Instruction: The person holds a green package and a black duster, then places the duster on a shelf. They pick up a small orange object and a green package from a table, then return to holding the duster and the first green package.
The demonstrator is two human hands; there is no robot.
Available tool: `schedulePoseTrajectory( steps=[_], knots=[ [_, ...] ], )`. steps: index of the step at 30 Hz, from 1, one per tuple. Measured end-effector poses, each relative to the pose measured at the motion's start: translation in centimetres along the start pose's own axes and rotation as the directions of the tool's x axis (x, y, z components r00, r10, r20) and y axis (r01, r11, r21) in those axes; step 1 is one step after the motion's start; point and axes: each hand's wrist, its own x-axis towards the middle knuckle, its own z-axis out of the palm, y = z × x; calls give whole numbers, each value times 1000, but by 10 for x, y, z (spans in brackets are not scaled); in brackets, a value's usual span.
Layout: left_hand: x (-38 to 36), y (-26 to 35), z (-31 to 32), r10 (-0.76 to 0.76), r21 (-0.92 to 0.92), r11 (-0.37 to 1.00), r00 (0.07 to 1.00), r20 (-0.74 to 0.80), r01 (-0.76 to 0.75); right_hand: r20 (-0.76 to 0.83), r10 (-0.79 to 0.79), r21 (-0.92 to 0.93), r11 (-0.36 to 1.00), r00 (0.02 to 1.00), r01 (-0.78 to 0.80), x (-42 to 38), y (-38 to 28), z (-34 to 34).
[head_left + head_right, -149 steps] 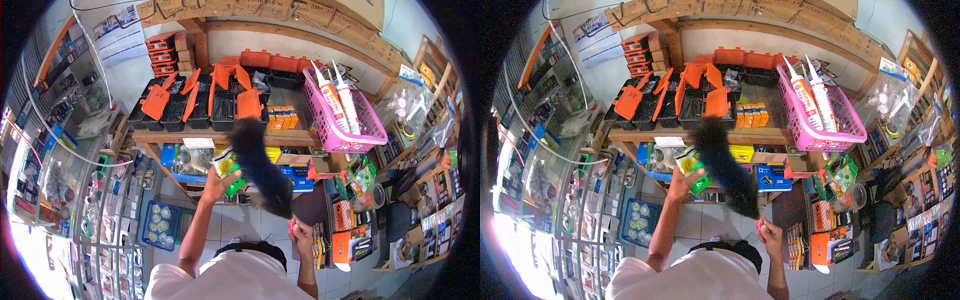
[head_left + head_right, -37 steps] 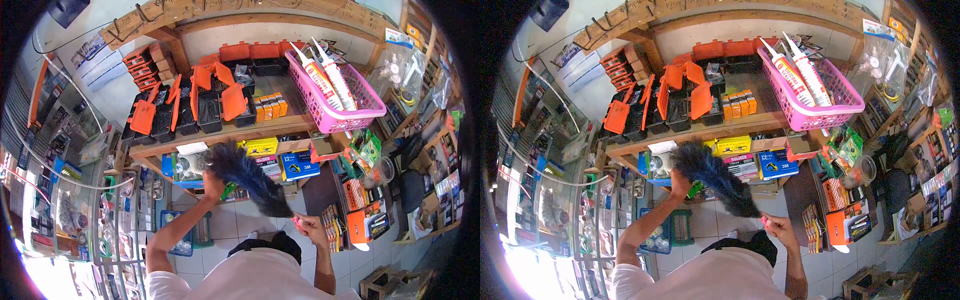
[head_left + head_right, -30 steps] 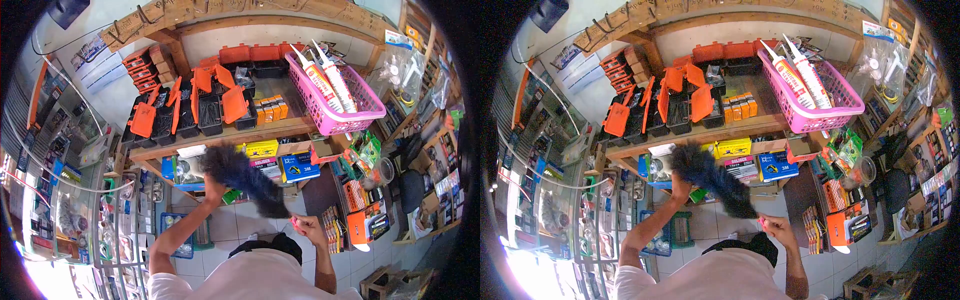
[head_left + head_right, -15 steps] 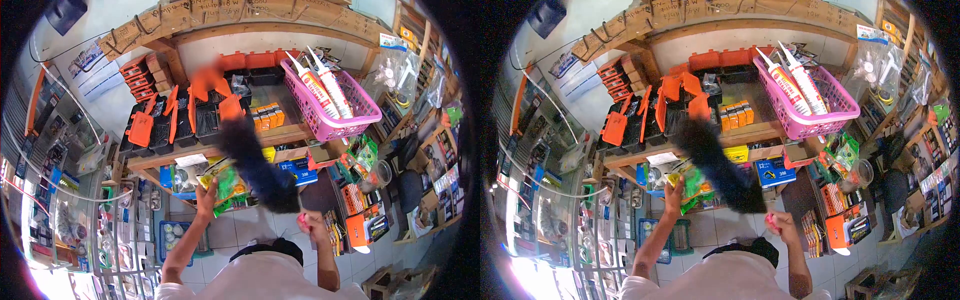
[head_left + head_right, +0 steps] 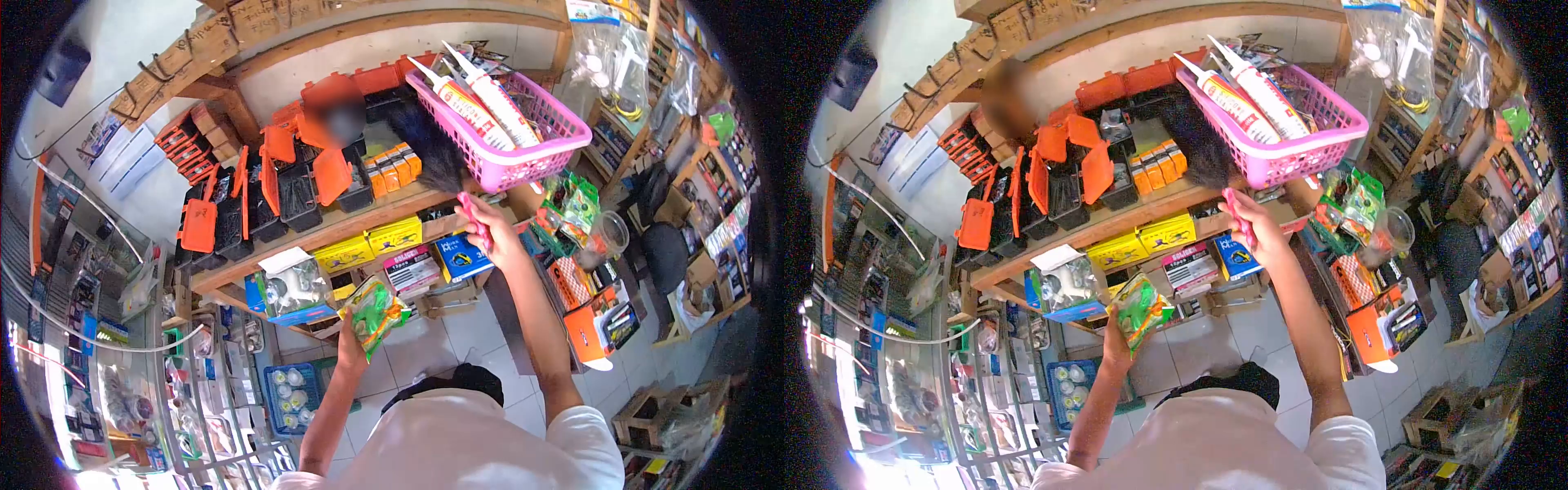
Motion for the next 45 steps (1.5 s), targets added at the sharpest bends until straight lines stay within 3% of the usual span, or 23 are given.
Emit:
schedulePoseTrajectory(
  steps=[1,3,11,13,14,15,17,19,21,22,25,27,29,31,32,34,35,37,39,40,42,43,45],
  knots=[
    [-6,0,9,-11,-3,1000,998,57,11,24,13,33,999,1000,-14,6,1,-2],
    [-11,-2,23,-30,-14,999,1000,0,30,5,17,57,998,1000,-18,16,4,-5],
    [7,-11,26,3,-45,999,997,76,1,41,55,-31,998,998,-54,19,8,-27],
    [9,-14,34,70,110,991,993,92,-80,-53,71,90,994,996,-66,15,20,-46],
    [10,-17,42,56,57,997,998,4,-56,-129,50,151,988,990,-31,16,36,-69],
    [9,-20,47,33,68,997,999,4,-33,-293,-42,57,997,955,61,9,57,-79],
    [12,-30,56,79,124,989,997,-6,-78,-416,56,-22,997,907,-72,-23,95,-90],
    [17,-44,55,30,150,988,999,-24,-27,-193,238,-4,970,952,-244,-61,133,-92],
    [20,-59,57,-24,185,982,998,-54,33,-51,341,-155,926,939,-345,-94,157,-84],
    [23,-67,60,-72,249,964,993,-91,93,-67,345,-121,929,936,-351,-108,163,-77],
    [35,-95,54,-202,299,927,974,-103,224,-69,298,-34,953,952,-301,-130,171,-69],
    [44,-113,64,-216,414,873,965,-146,258,-258,250,-106,953,933,-285,-133,174,-79],
    [54,-127,87,-233,383,874,948,-216,301,-382,260,-19,957,887,-289,-130,178,-101],
    [67,-140,108,-142,511,850,990,-17,130,-446,-24,-234,968,895,-90,-123,180,-126],
    [72,-143,126,-194,597,787,981,2,155,-465,-2,-206,973,885,-106,-117,180,-138],
    [88,-148,135,-199,706,691,980,-15,152,-452,-237,-218,964,860,151,-104,156,-151],
    [95,-149,140,-186,792,598,982,-7,119,-444,-262,-244,956,857,165,-97,136,-155],
    [106,-147,178,-130,800,596,991,15,66,-414,-304,-191,951,858,245,-77,103,-161],
    [125,-150,209,-77,718,695,996,33,30,-372,-376,-152,927,849,344,-51,83,-168],
    [138,-152,217,-7,708,704,998,67,-43,-341,-427,-194,904,837,382,-37,72,-172],
    [169,-150,220,85,711,692,992,97,-128,-373,-482,-96,870,793,484,-8,55,-171],
    [175,-152,235,114,719,685,992,52,-117,-370,-476,-91,873,797,479,3,42,-171],
    [206,-153,245,178,661,729,982,68,-178,-343,-267,107,942,901,319,24,20,-170]
  ],
)
